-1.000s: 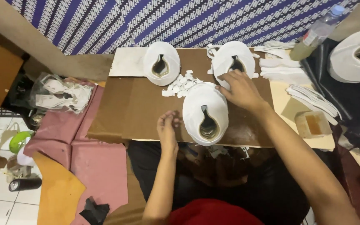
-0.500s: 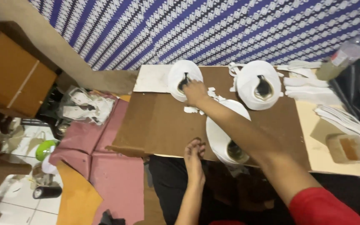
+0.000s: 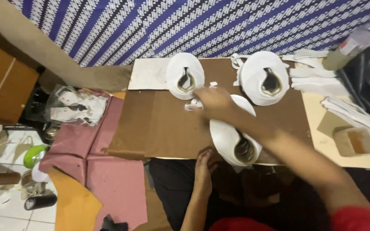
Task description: The person is picking up, inspecting, and stacking white shoe upper components on a cardboard box surface in a workshop.
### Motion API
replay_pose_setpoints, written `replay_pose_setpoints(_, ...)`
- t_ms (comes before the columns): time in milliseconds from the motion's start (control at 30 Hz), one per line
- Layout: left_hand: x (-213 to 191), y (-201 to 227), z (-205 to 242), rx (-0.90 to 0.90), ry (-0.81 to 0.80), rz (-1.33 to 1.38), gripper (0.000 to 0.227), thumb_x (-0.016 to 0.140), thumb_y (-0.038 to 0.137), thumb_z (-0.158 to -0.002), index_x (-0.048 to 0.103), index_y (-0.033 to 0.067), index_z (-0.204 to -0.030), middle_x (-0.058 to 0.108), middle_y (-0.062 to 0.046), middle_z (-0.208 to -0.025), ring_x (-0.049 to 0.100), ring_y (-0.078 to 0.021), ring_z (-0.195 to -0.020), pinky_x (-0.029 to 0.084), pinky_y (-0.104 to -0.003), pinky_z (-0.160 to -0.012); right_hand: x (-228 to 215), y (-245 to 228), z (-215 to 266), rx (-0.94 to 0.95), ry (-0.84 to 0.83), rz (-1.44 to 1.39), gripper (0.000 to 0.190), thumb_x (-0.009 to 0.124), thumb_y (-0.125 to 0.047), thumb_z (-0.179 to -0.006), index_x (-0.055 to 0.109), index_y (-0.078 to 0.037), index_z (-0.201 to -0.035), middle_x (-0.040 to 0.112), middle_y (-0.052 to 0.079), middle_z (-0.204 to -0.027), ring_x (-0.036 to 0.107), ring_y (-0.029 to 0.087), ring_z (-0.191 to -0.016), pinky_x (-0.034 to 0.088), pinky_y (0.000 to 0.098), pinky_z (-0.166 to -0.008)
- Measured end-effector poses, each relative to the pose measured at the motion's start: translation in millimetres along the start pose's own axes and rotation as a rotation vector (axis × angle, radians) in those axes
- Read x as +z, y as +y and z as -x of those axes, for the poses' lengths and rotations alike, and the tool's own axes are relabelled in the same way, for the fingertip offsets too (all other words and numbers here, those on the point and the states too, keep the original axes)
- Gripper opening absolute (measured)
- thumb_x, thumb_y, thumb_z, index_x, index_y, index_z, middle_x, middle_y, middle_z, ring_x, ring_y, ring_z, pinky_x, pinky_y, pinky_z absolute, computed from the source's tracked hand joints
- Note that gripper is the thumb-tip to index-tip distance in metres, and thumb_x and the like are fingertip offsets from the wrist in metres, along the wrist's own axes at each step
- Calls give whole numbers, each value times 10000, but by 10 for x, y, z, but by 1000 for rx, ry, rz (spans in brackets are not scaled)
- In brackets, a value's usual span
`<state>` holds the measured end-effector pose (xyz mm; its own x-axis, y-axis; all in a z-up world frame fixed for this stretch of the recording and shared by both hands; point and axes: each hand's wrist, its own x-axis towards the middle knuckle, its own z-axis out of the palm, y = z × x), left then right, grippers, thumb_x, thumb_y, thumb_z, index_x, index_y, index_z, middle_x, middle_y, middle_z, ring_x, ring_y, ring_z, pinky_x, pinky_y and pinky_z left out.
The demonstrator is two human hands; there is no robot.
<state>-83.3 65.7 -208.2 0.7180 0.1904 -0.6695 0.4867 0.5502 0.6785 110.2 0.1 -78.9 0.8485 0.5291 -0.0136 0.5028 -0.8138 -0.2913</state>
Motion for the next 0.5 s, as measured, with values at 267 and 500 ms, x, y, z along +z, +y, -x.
replay_pose_setpoints(267, 434, -406, -278, -124, -152, 380, 577, 458, 476, -972, 625, 141, -1413, 691, -91, -1376, 650, -294, -1199, 516, -406, -912, 518, 58, 2021, -43, -257, 364, 826, 834, -792, -696, 680, -75, -1078, 722, 128, -993, 667, 323, -942, 442, 471, -912)
replay_pose_setpoints(500, 505, -290, -413, -221, -50, 227, 529, 461, 682, -881, 731, 264, -1060, 748, -8, -927, 629, -206, -669, 280, -288, -369, 999, 485, 1887, -304, 283, 407, 748, 882, -721, -533, 759, -62, -865, 717, 116, -861, 624, 311, -974, 422, 530, -961)
